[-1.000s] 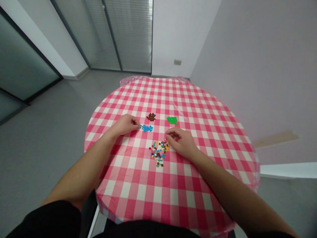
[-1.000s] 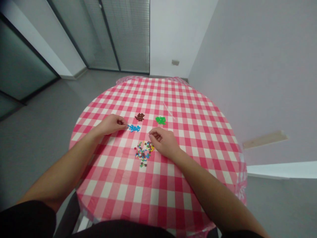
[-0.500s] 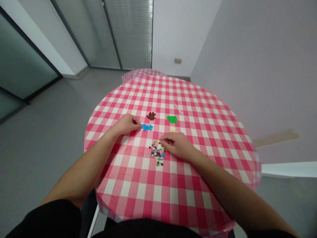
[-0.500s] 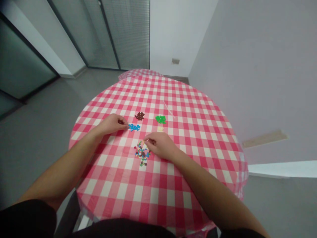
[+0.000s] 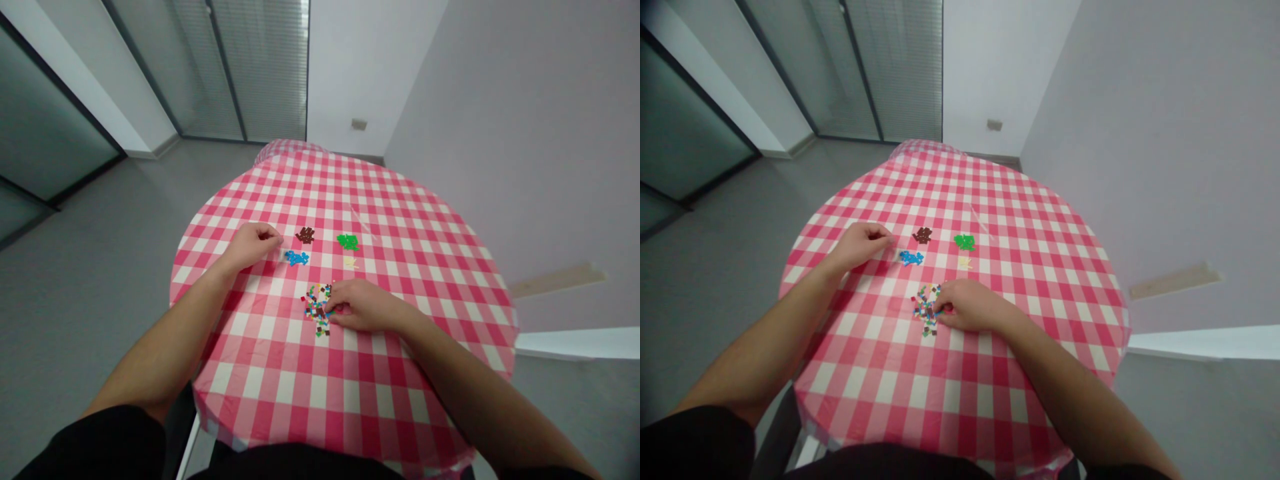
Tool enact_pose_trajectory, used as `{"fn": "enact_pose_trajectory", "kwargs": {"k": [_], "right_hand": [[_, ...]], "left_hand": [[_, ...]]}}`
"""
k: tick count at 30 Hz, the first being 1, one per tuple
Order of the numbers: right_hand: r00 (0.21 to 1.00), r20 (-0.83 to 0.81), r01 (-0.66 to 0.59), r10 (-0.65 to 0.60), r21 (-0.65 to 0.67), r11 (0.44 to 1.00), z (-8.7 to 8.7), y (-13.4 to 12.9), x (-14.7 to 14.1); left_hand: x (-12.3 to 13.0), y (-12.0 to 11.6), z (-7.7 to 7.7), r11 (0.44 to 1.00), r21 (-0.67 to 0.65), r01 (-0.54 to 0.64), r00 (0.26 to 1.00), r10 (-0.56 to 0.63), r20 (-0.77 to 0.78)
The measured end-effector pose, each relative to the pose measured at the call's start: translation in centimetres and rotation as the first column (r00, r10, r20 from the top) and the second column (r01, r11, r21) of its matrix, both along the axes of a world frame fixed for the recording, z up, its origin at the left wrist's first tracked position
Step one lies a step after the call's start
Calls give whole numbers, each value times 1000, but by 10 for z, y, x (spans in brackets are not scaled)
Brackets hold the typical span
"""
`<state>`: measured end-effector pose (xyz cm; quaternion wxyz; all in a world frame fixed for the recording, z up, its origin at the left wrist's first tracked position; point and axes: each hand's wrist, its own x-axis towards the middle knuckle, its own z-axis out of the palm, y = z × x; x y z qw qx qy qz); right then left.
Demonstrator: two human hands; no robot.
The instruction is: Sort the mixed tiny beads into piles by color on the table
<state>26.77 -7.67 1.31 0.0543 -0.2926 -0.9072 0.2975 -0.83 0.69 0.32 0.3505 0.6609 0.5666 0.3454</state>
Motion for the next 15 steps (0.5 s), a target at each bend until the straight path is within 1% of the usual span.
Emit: {"fn": "enact_pose_trajectory", "kwargs": {"k": [1, 3, 4, 6, 9, 11, 13, 15], "right_hand": [[1000, 5, -6, 6, -1, 1000, 1, 0, 0], [1000, 10, -12, 12, -9, 1000, 1, 0, 1], [1000, 17, -13, 13, -14, 1000, 0, 0, 1], [999, 31, -7, 8, -25, 1000, -1, 1, 2], [1000, 31, 4, -3, -44, 999, -3, 1, 2], [1000, 0, 14, -14, -53, 999, -3, 1, 2], [997, -68, 42, -45, -44, 998, -4, 1, 2], [978, -182, 100, -102, -24, 995, -6, 2, 3]], "left_hand": [[0, 1, -1, 998, 24, -54, 994, 51, 99], [1, 4, -3, 986, 37, -160, 954, 145, 261], [0, 6, -5, 980, 33, -198, 935, 178, 307], [0, 8, -7, 973, 30, -227, 913, 202, 355], [1, 9, -8, 975, 42, -219, 902, 186, 391], [4, 7, -8, 979, 53, -196, 909, 161, 385], [9, 2, -6, 985, 72, -159, 926, 124, 357], [15, -4, -5, 992, 92, -87, 942, 52, 331]]}}
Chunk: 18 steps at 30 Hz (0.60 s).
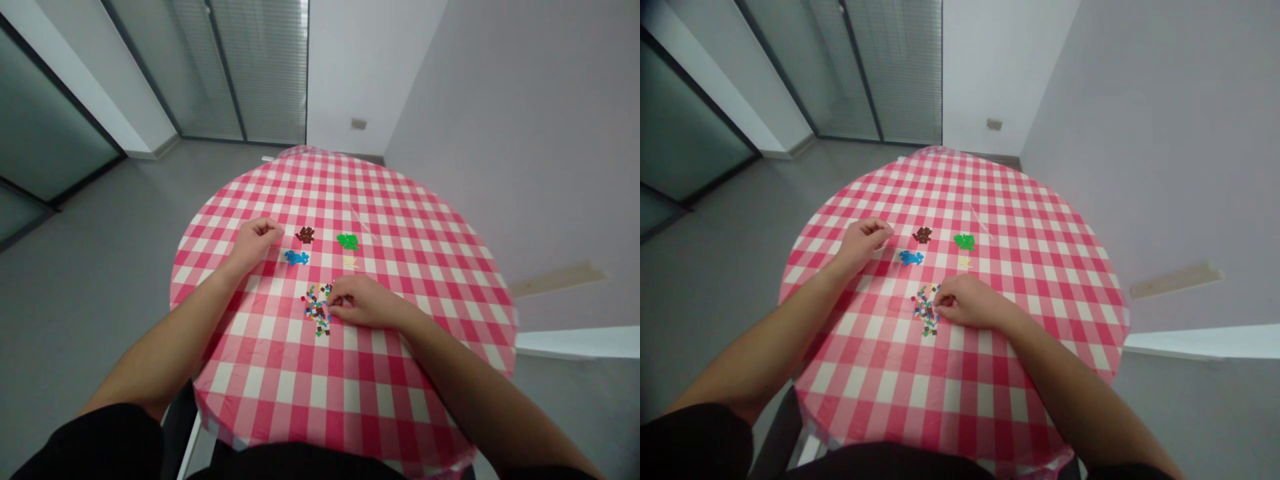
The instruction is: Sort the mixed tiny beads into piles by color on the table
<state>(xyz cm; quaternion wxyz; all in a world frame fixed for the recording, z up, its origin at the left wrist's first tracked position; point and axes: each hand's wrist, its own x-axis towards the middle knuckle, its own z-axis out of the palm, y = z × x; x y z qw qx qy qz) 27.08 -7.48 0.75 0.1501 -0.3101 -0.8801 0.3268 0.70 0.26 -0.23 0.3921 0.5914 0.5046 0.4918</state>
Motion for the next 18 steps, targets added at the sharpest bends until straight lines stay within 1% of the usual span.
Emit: {"fn": "enact_pose_trajectory", "kwargs": {"k": [2, 4, 6, 8, 9, 11, 13, 15, 18], "right_hand": [[983, -149, 109, -103, 32, 993, -3, 2, 1], [933, -293, 233, -206, 58, 971, -5, 4, 1], [877, -390, 337, -280, 84, 938, -7, 5, 1], [841, -437, 400, -319, 106, 910, -8, 5, -1], [829, -451, 420, -330, 112, 901, -8, 5, -1], [816, -470, 434, -336, 116, 893, -9, 4, -3], [817, -472, 429, -332, 110, 897, -10, 4, -5], [821, -462, 425, -335, 102, 899, -11, 4, -6], [826, -444, 430, -347, 100, 897, -13, 5, -6]], "left_hand": [[8, -7, 0, 992, -5, 125, 992, -125, -8], [16, -14, -1, 961, -41, 275, 961, -276, -5], [25, -21, -2, 902, -83, 423, 905, -425, -3], [34, -25, -4, 828, -123, 548, 835, -551, 10], [37, -27, -5, 795, -137, 591, 804, -594, 24], [43, -30, -7, 746, -159, 646, 761, -646, 57], [46, -31, -9, 725, -171, 667, 743, -664, 83], [47, -31, -11, 716, -179, 675, 736, -669, 104], [46, -32, -10, 721, -179, 670, 742, -660, 119]]}}
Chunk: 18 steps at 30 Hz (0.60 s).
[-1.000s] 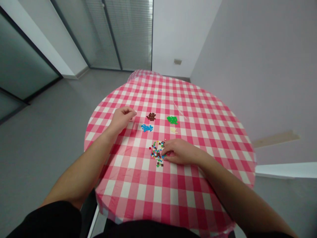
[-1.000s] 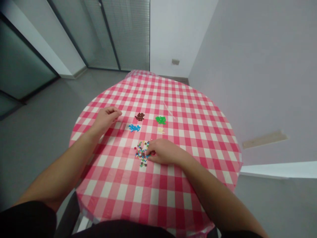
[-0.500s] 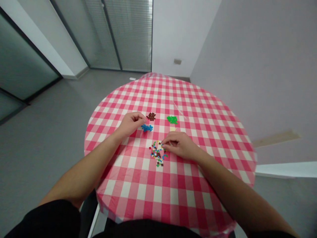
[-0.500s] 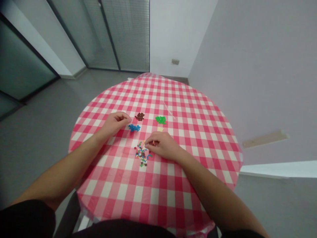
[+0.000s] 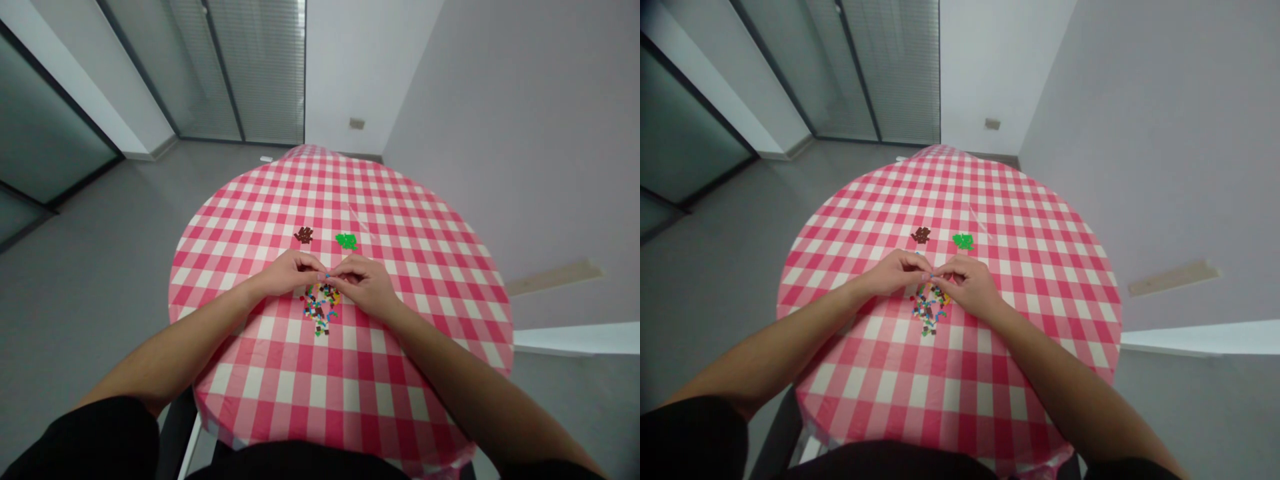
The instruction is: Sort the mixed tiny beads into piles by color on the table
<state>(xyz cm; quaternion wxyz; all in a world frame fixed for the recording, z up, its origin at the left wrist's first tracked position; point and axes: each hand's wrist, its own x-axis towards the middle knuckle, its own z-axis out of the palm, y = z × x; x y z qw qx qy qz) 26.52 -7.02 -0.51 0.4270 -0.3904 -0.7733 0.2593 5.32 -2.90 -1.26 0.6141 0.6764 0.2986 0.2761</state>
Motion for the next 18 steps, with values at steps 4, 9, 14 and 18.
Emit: {"fn": "enact_pose_trajectory", "kwargs": {"k": [4, 9, 14, 18], "right_hand": [[1000, 22, 9, -9, 8, 1000, 0, 1, 1], [999, 39, 9, -10, 31, 999, 0, 1, 1], [999, 49, 17, -19, 43, 999, 0, 2, 1], [997, 82, 9, -13, 51, 999, -1, 1, 1]], "left_hand": [[-1, -1, 4, 1000, -8, -22, 1000, 22, 6], [-1, -2, 6, 1000, -4, -24, 1000, 24, 20], [0, -2, 5, 1000, 5, -28, 999, 28, 39], [0, -2, 5, 1000, 11, -25, 1000, 25, 8]]}}
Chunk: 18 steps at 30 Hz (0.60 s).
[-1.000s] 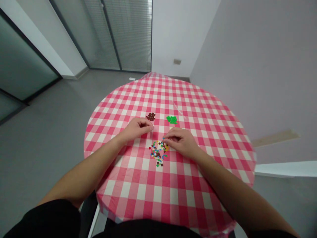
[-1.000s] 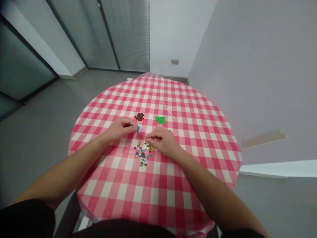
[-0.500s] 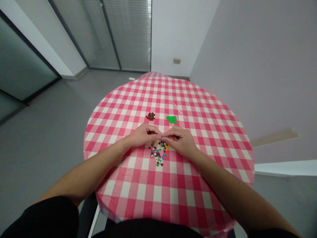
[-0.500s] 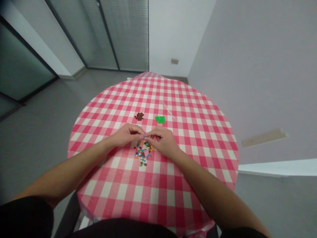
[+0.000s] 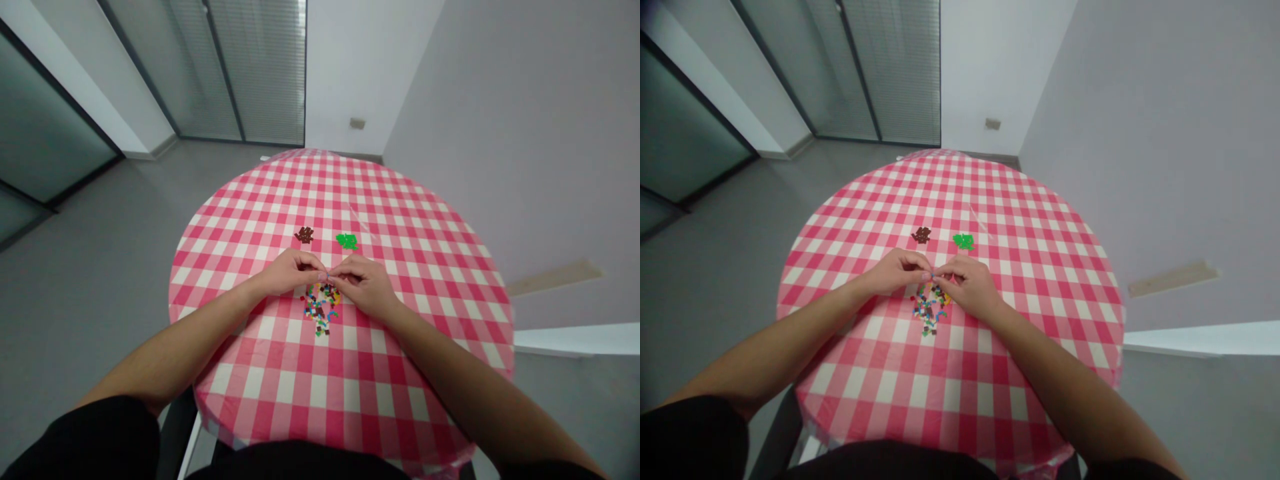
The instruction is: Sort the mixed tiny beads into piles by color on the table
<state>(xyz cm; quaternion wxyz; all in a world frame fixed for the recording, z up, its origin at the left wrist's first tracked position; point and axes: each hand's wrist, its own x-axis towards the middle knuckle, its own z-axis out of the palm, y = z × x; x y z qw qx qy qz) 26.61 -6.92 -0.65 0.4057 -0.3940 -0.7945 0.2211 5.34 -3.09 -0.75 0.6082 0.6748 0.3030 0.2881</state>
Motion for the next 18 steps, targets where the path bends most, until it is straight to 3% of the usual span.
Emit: {"fn": "enact_pose_trajectory", "kwargs": {"k": [9, 18], "right_hand": [[999, 38, 12, -13, 21, 1000, -3, 0, -2], [999, 21, 43, -43, -21, 999, -3, 1, -1]], "left_hand": [[-2, 1, -5, 997, 70, -9, 999, 12, -51], [-4, -2, 6, 961, 264, -80, 985, 116, -125]]}}
